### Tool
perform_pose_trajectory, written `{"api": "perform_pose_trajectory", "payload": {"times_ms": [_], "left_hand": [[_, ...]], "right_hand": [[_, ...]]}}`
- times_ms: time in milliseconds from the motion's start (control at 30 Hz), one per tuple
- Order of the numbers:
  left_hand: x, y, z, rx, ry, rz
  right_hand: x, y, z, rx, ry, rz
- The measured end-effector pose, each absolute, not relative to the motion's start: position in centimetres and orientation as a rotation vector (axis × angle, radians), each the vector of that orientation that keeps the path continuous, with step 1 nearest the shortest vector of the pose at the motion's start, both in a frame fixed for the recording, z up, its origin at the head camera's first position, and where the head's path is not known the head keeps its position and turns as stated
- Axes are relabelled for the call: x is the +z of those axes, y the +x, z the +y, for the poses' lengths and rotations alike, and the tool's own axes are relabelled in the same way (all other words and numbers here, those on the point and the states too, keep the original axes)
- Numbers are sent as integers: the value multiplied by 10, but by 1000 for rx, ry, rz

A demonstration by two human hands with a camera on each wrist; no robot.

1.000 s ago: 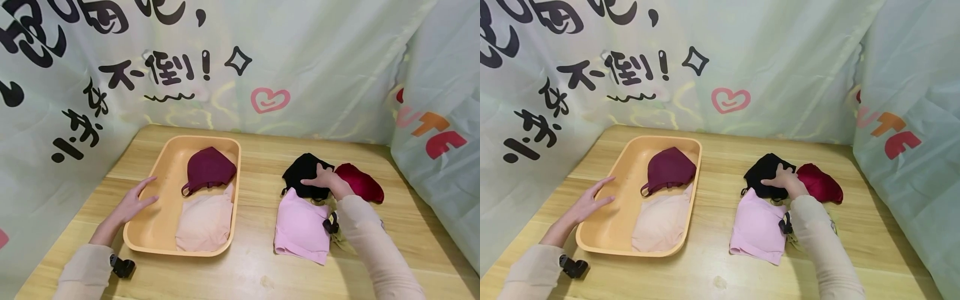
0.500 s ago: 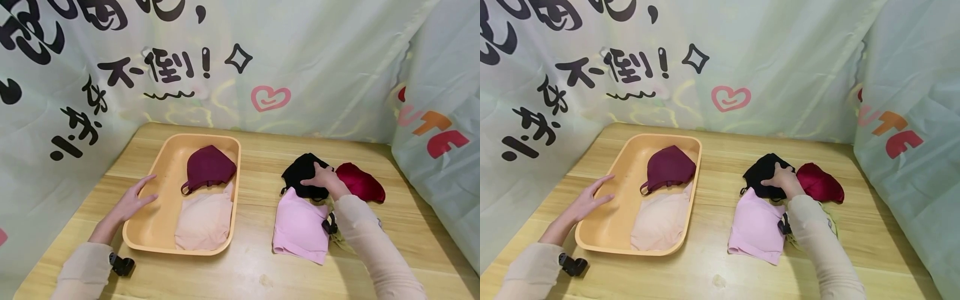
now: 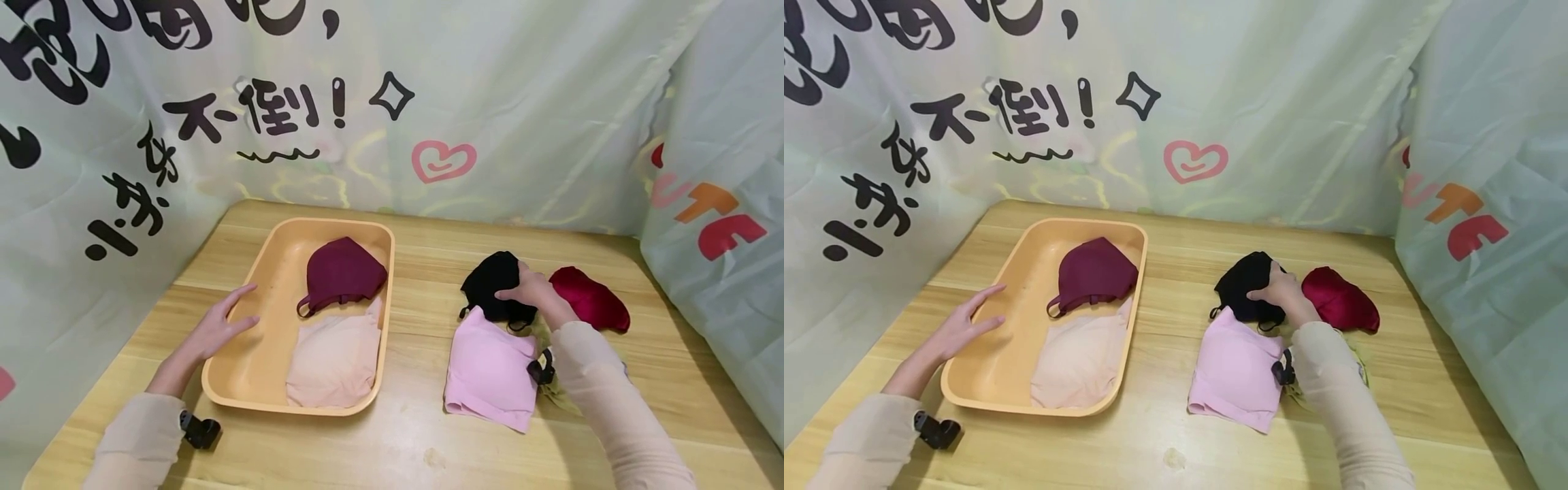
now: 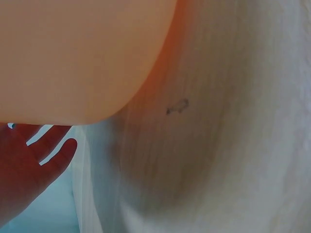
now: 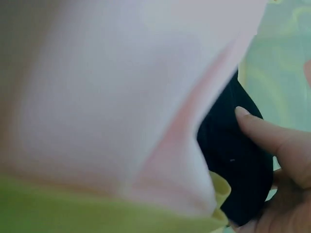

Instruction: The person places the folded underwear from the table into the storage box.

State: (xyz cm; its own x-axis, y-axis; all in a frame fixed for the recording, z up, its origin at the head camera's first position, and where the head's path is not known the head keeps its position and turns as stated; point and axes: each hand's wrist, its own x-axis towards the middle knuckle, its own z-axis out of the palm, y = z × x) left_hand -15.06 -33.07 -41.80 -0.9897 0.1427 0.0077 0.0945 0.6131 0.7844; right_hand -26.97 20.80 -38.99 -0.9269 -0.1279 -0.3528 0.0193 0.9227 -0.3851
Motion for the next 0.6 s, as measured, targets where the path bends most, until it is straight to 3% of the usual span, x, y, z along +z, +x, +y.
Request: {"api": "perform_pose_trajectory", "payload": {"times_ms": [600], "left_hand": [[-417,-150,-330,1340,209,2772]], "right_hand": [[-384,-268,215,-1352,62,2536]]}}
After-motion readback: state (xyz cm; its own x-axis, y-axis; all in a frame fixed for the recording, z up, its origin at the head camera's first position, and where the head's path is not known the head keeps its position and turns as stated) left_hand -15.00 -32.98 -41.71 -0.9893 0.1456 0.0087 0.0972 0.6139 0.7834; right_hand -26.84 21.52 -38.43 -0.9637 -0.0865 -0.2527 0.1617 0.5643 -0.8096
